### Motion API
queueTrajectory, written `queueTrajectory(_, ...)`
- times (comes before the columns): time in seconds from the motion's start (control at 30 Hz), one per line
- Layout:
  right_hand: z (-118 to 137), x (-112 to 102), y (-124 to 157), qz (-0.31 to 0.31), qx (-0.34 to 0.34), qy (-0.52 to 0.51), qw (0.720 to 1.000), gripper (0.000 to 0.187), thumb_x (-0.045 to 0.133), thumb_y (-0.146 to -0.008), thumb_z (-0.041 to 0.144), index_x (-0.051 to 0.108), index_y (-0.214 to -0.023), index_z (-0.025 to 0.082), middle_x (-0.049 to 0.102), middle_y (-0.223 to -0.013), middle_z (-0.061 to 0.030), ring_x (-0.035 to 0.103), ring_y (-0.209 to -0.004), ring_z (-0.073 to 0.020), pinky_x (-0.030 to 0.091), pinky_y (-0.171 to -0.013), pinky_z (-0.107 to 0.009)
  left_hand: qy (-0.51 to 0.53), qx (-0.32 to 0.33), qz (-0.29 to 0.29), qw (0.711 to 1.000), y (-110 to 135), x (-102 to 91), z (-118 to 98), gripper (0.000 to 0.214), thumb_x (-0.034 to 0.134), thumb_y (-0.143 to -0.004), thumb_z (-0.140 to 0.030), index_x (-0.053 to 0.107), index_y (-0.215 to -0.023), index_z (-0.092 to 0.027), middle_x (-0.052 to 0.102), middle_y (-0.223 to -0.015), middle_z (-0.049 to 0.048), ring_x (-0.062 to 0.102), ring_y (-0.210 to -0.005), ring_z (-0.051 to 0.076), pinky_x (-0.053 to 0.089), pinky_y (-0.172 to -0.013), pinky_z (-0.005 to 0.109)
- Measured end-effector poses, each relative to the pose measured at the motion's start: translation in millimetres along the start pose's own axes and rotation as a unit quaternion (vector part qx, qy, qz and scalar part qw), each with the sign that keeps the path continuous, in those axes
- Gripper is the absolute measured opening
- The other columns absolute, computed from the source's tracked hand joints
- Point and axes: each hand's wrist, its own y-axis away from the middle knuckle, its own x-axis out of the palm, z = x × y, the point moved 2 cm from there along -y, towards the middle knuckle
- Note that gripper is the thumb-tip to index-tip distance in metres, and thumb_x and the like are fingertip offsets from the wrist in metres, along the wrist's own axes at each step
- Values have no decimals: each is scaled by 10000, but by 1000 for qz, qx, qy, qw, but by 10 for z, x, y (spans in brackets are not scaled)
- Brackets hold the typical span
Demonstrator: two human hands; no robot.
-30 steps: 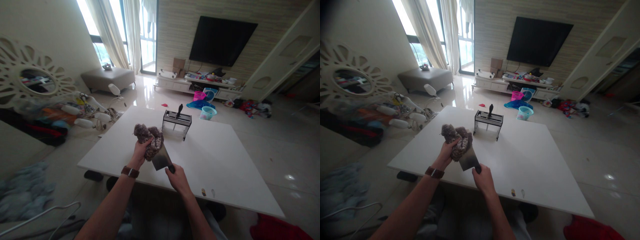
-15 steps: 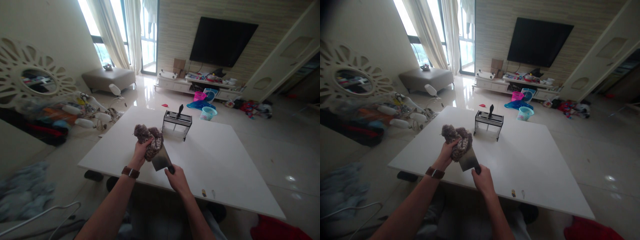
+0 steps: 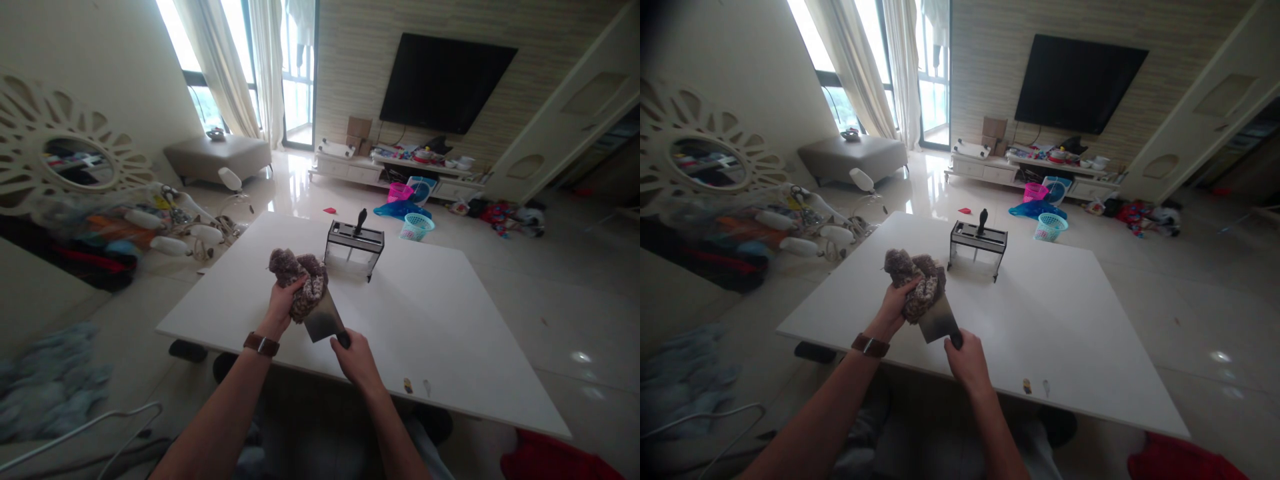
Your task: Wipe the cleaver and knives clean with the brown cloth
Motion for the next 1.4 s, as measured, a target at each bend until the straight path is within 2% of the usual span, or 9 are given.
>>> queueTrajectory(0.23,61,-134,-27,23,-27,14,999,256,569,-842,362,520,-655,195,521,-617,25,462,-618,-134,305,-590,-256,11,11,-18,1000,-16,-21,-138,464,921,-543,-180,742,-960,-83,783,-950,134,751,-828,261,615,-841,415)
queueTrajectory(0.43,87,-174,10,24,-36,56,997,245,567,-851,340,522,-656,199,544,-622,14,469,-616,-134,294,-592,-260,56,72,-102,991,-124,-137,-222,420,890,-597,-175,745,-985,-105,780,-998,107,747,-879,243,608,-876,404)
queueTrajectory(0.5,49,-171,23,26,-29,69,997,242,569,-850,335,535,-654,198,561,-628,5,476,-616,-136,296,-595,-261,33,59,-78,995,-136,-166,-236,440,897,-594,-204,745,-996,-108,778,-1011,113,746,-889,249,603,-886,410)
queueTrajectory(0.6,-25,-207,21,31,-20,77,996,251,568,-847,336,547,-639,196,571,-625,-4,476,-605,-135,294,-588,-261,-84,32,5,996,-111,-187,-272,523,930,-555,-258,748,-1022,-108,778,-1015,129,744,-907,268,591,-901,415)
queueTrajectory(0.7,-94,-288,4,27,-12,93,995,243,566,-838,321,560,-629,196,571,-609,-6,475,-590,-136,282,-574,-263,-221,22,81,972,-67,-190,-303,563,957,-506,-283,758,-1007,-117,783,-992,130,738,-925,291,587,-890,409)
queueTrajectory(0.77,-125,-335,-4,23,-16,101,994,227,573,-827,307,576,-629,195,573,-604,-10,481,-591,-142,279,-572,-264,-250,14,105,962,-45,-181,-298,551,964,-487,-291,763,-970,-119,786,-953,130,738,-904,302,593,-862,415)
queueTrajectory(0.97,-127,-347,2,9,-37,91,995,231,583,-826,295,590,-617,195,591,-596,-19,481,-589,-152,277,-565,-267,-179,39,35,983,-53,-132,-207,529,974,-434,-247,760,-897,-106,782,-896,128,739,-824,289,585,-861,434)
queueTrajectory(1.17,-61,-283,15,10,-43,91,995,257,591,-851,342,600,-639,196,604,-610,-27,488,-595,-154,292,-574,-268,-58,32,-42,997,-98,-119,-105,441,927,-521,-180,753,-918,-99,782,-917,123,742,-802,258,605,-853,441)
queueTrajectory(1.4,-31,-263,16,8,-19,53,998,266,602,-841,365,604,-645,185,584,-616,-6,497,-600,-143,319,-579,-257,6,-2,-2,1000,-102,-74,-127,418,881,-616,-179,747,-997,-76,783,-939,127,750,-817,241,616,-857,397)
